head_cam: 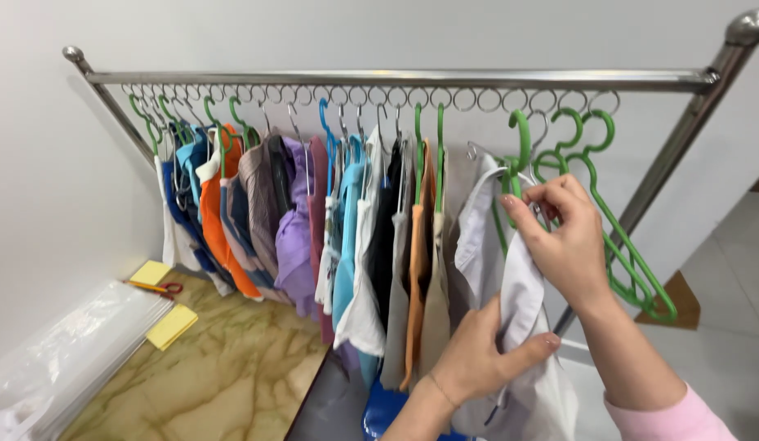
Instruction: The person folds a purple garment and places it on a stack. They then take a white shirt from a hanger, fold it neatly on a table, and place it on the stack. Finally, they take a beige long-sleeved shirt from the rack and begin folding it.
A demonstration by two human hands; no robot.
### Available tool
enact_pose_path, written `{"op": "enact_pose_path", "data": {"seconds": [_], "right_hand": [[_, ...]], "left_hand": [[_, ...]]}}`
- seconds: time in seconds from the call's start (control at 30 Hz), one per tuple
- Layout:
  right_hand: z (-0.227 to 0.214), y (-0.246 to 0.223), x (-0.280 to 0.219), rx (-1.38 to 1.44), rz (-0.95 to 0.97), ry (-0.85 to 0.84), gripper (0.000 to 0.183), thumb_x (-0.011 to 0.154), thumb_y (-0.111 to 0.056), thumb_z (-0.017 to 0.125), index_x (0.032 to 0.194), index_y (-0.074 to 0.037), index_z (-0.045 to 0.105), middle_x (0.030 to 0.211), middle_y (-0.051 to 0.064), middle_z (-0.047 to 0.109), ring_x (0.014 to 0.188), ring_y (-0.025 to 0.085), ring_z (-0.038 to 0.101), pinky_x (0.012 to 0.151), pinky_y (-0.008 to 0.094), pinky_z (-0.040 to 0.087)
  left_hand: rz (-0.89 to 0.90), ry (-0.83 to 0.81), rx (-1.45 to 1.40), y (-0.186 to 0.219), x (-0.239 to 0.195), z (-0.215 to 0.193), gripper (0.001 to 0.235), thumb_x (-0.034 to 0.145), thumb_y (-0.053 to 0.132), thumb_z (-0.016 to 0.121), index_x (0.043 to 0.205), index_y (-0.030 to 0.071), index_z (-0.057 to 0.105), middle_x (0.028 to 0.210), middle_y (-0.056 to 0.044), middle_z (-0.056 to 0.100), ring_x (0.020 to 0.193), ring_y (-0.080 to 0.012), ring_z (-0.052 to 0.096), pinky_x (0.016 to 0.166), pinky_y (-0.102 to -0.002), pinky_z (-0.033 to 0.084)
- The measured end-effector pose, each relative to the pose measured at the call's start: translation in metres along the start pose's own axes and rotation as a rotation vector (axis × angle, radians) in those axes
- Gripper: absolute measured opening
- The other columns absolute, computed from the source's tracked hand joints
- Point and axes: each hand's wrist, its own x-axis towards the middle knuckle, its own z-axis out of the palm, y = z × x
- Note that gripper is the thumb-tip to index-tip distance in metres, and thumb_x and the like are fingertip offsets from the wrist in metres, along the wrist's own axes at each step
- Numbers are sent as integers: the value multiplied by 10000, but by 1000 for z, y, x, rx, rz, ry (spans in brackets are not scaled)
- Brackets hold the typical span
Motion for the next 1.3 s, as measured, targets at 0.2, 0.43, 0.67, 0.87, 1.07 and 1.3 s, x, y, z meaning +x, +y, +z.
{"op": "enact_pose_path", "data": {"seconds": [0.2, 0.43, 0.67, 0.87, 1.07, 1.3], "right_hand": [[26, 2, -52, -90, 71, -100, 246, 1001, -280, 743, 917, -51, 715, 942, 59, 579, 839, 194, 531, 777, 349, 433], [89, 38, -119, -369, 332, -388, 341, 968, -441, 660, 849, -126, 717, 1003, 68, 645, 1000, 317, 659, 995, 488, 464], [52, 64, -112, 72, 792, -773, 438, 997, -421, 677, 708, -122, 540, 609, 30, 468, 539, 165, 368, 498, 294, 255], [-30, -3, -57, 297, 744, -709, 302, 1024, -234, 662, 855, 16, 659, 630, 62, 476, 517, 157, 356, 448, 287, 215], [-26, 9, 10, 213, 563, -564, 355, 1083, -243, 563, 798, -31, 548, 634, 82, 450, 551, 207, 428, 512, 331, 316], [44, 89, 72, -96, 269, -259, 342, 1101, -361, 509, 992, -67, 646, 938, 85, 678, 867, 237, 590, 784, 392, 441]], "left_hand": [[108, 217, 740, 1, -100, 24, 525, 1035, 586, 638, 1056, 74, 519, 649, -157, 620, 515, -443, 630, 423, -545, 454], [368, 396, 1064, -50, -185, 96, 441, 825, 381, 885, 867, 111, 538, 512, -10, 565, 397, -235, 562, 331, -429, 367], [57, 219, 644, -52, -210, 76, 398, 903, 558, 660, 1081, 203, 685, 682, -137, 638, 599, -392, 615, 497, -530, 456], [-365, 312, -121, -110, -165, 28, 227, 871, 382, 812, 930, 164, 807, 846, 70, 770, 807, -47, 674, 717, -258, 530], [-482, 344, -437, -85, -99, 3, 323, 1035, 387, 681, 915, 90, 722, 783, 7, 616, 769, -101, 594, 702, -261, 422], [-192, 407, -556, -103, -22, -4, 255, 1048, 234, 685, 863, 62, 715, 719, 14, 591, 688, -67, 516, 614, -253, 375]]}}
